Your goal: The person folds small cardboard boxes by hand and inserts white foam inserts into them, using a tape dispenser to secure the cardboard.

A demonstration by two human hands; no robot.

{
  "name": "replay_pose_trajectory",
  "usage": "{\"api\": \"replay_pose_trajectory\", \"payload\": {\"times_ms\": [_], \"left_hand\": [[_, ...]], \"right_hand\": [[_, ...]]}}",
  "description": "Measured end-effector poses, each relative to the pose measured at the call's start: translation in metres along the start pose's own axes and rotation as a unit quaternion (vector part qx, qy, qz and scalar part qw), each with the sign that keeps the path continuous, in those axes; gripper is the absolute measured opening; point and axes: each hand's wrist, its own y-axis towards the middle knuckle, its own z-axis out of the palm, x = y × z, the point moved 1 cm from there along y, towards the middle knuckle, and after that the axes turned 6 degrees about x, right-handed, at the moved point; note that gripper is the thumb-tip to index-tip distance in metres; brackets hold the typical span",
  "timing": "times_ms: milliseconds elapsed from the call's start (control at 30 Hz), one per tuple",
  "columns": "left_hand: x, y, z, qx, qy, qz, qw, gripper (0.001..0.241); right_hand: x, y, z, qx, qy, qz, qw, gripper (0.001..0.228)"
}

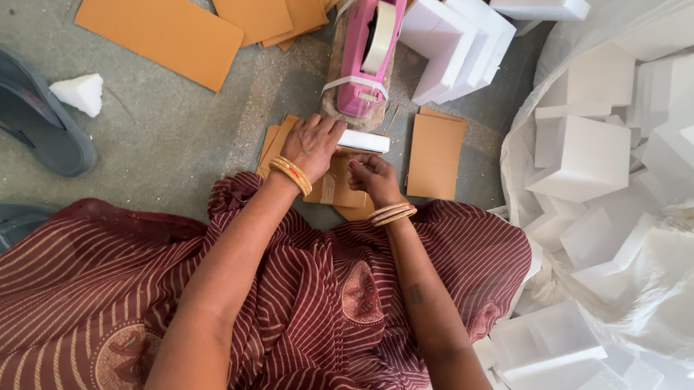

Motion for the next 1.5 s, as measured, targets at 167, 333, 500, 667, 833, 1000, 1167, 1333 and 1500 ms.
{"api": "replay_pose_trajectory", "payload": {"times_ms": [167, 333, 500, 667, 833, 1000, 1167, 1333, 1500], "left_hand": [[0.005, -0.002, 0.005, 0.021, 0.018, 0.019, 0.999, 0.033], [0.004, 0.000, 0.000, -0.015, 0.013, 0.033, 0.999, 0.043], [0.002, -0.009, -0.001, 0.009, 0.039, 0.018, 0.999, 0.052], [0.001, -0.005, 0.004, -0.003, 0.054, 0.019, 0.998, 0.049], [0.000, -0.005, 0.008, 0.013, 0.054, 0.017, 0.998, 0.046], [0.005, -0.003, 0.010, 0.053, 0.048, 0.026, 0.997, 0.052], [0.006, -0.012, 0.005, -0.033, 0.039, 0.055, 0.997, 0.053], [-0.007, -0.044, 0.008, -0.074, 0.037, 0.076, 0.994, 0.056], [-0.015, -0.055, 0.006, -0.093, 0.043, 0.077, 0.992, 0.052]], "right_hand": [[-0.019, 0.013, -0.004, -0.133, -0.071, -0.003, 0.989, 0.030], [-0.012, 0.019, -0.012, -0.236, -0.322, -0.053, 0.915, 0.044], [0.011, 0.017, -0.022, -0.235, -0.460, -0.065, 0.854, 0.043], [0.063, 0.004, -0.024, -0.116, -0.263, -0.344, 0.894, 0.048], [0.098, 0.022, 0.003, 0.012, -0.209, -0.231, 0.950, 0.072], [0.104, 0.050, 0.018, 0.004, -0.164, -0.190, 0.968, 0.073], [0.085, 0.049, 0.011, -0.046, -0.204, -0.140, 0.968, 0.082], [0.048, 0.038, -0.014, -0.009, -0.163, -0.040, 0.986, 0.092], [0.023, 0.055, -0.038, 0.044, -0.082, 0.051, 0.994, 0.063]]}}
